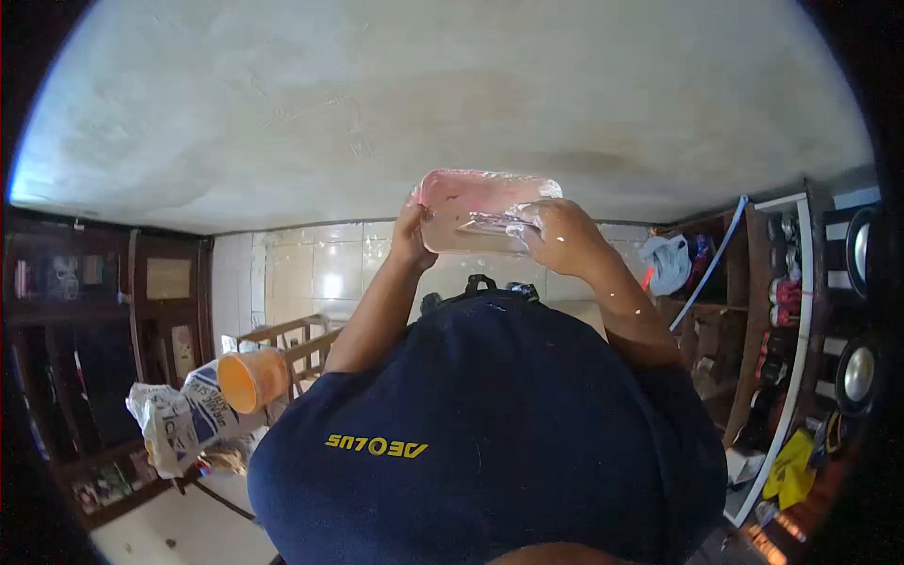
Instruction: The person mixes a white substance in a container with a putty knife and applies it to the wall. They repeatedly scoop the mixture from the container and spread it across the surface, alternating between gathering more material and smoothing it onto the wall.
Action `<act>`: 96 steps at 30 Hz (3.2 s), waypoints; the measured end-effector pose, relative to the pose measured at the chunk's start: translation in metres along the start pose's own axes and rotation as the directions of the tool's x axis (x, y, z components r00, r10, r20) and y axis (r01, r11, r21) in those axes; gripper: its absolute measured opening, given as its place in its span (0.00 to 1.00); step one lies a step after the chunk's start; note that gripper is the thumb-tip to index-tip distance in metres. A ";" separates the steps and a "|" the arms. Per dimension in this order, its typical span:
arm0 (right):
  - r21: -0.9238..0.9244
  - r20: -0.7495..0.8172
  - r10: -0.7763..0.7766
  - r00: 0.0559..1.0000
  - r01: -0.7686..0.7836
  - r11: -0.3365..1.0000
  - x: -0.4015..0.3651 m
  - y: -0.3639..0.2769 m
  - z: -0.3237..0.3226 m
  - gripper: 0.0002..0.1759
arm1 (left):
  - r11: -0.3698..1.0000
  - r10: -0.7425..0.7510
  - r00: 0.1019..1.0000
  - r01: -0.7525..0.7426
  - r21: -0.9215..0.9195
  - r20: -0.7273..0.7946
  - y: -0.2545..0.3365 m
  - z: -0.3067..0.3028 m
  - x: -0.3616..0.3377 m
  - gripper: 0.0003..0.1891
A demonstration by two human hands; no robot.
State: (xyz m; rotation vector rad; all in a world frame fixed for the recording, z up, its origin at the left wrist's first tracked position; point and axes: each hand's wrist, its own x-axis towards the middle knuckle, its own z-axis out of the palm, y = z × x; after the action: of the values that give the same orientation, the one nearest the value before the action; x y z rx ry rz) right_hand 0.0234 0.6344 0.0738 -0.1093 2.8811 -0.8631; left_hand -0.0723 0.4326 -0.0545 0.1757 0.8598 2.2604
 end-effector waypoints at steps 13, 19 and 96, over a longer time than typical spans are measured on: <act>0.178 -0.711 0.054 0.701 0.106 0.978 -0.009 -0.025 0.036 0.16 | 0.975 -0.216 0.966 0.222 -0.023 0.139 0.069 -0.010 0.024 0.27; -0.353 -0.570 -0.403 0.716 0.229 0.907 -0.032 -0.056 0.001 0.14 | 0.975 -0.204 0.955 0.219 -0.048 0.217 0.094 -0.008 0.022 0.27; 0.088 -0.858 -0.176 0.483 0.476 0.875 -0.031 -0.093 -0.303 0.27 | 0.911 0.220 0.936 -0.097 -0.400 0.273 0.043 0.123 -0.008 0.29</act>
State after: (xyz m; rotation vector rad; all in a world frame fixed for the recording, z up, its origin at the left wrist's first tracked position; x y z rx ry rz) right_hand 0.0127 0.7249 0.3793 -0.3137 3.5636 -1.9200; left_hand -0.0474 0.4699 0.0678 0.4252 0.2351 2.4156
